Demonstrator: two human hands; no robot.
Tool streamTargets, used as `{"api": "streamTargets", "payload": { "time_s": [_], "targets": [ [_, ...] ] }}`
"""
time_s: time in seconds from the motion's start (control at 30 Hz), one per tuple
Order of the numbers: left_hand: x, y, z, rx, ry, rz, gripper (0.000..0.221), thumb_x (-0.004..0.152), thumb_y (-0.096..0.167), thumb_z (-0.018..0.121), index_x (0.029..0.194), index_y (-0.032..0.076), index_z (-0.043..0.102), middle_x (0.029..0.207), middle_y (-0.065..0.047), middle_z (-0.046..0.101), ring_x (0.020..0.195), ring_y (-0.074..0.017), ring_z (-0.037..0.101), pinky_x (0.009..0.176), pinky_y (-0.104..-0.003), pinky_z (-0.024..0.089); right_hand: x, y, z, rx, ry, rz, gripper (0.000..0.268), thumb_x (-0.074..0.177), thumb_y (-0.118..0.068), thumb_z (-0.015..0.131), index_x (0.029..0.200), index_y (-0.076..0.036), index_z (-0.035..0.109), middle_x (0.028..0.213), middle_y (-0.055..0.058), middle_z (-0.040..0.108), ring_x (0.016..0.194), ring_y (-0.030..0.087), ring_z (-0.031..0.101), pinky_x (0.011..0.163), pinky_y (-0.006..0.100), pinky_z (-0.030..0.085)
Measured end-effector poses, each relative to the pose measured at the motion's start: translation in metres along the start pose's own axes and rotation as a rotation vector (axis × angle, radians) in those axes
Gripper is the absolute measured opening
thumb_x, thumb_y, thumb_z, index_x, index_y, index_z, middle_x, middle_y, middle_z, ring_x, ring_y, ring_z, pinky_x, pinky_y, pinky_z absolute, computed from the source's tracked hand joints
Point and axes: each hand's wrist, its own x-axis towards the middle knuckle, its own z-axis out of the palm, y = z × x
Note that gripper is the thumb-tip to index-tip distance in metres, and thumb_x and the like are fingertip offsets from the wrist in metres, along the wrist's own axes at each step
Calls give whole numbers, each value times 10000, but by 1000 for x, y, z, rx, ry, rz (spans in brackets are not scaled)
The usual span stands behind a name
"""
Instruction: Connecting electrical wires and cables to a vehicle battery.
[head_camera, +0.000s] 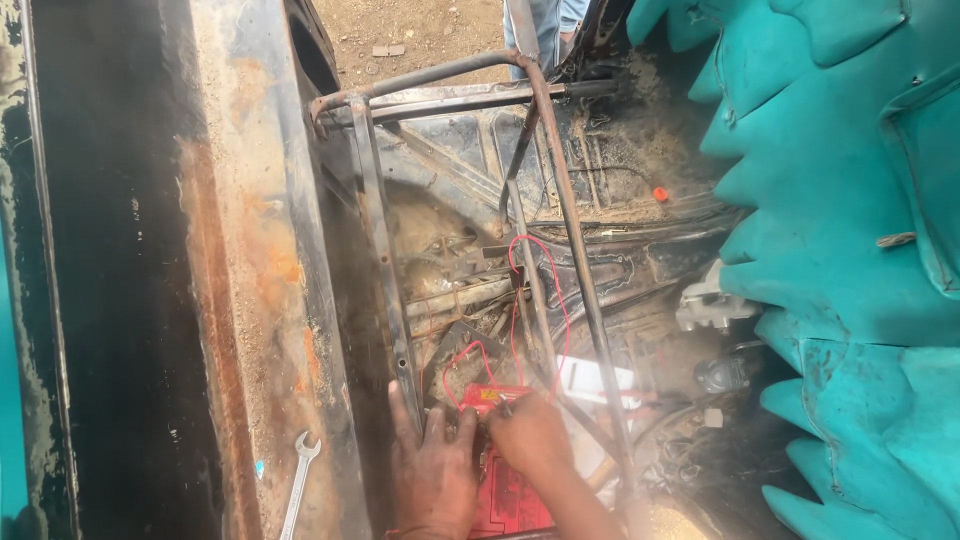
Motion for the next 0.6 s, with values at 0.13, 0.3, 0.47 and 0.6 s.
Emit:
{"api": "streamTargets", "payload": {
  "time_s": [0.13,0.3,0.47,0.6],
  "targets": [
    [0,1,1,-9,45,-4,539,784,208,713,1315,284,656,1358,-109,547,1523,-547,80,1003,-579,418,-6,-14,-10,20,-14,59,427,847,-403,671,843,15,755,864,262,729,930,415,723,862,500,557],
    [-2,3,-6,-11,16,-22,570,756,199,711,1317,279,656,1357,-105,545,1523,-540,88,1007,-572,414,6,3,3,37,107,0,455,766,-380,750,889,53,685,860,283,709,910,444,700,814,516,554],
    [-2,-3,6,2,97,16,522,782,198,704,1301,227,657,1337,-103,555,1528,-545,119,983,-563,445,-1,2,0,1,-9,-7,418,839,-392,686,810,17,766,858,279,711,893,427,718,844,497,560],
    [-1,0,-3,9,29,-1,534,791,183,701,1321,230,650,1354,-109,542,1527,-551,84,968,-561,443,-2,-2,-5,53,21,-28,324,792,-339,684,839,-31,774,835,258,740,889,415,726,851,494,556]
  ]
}}
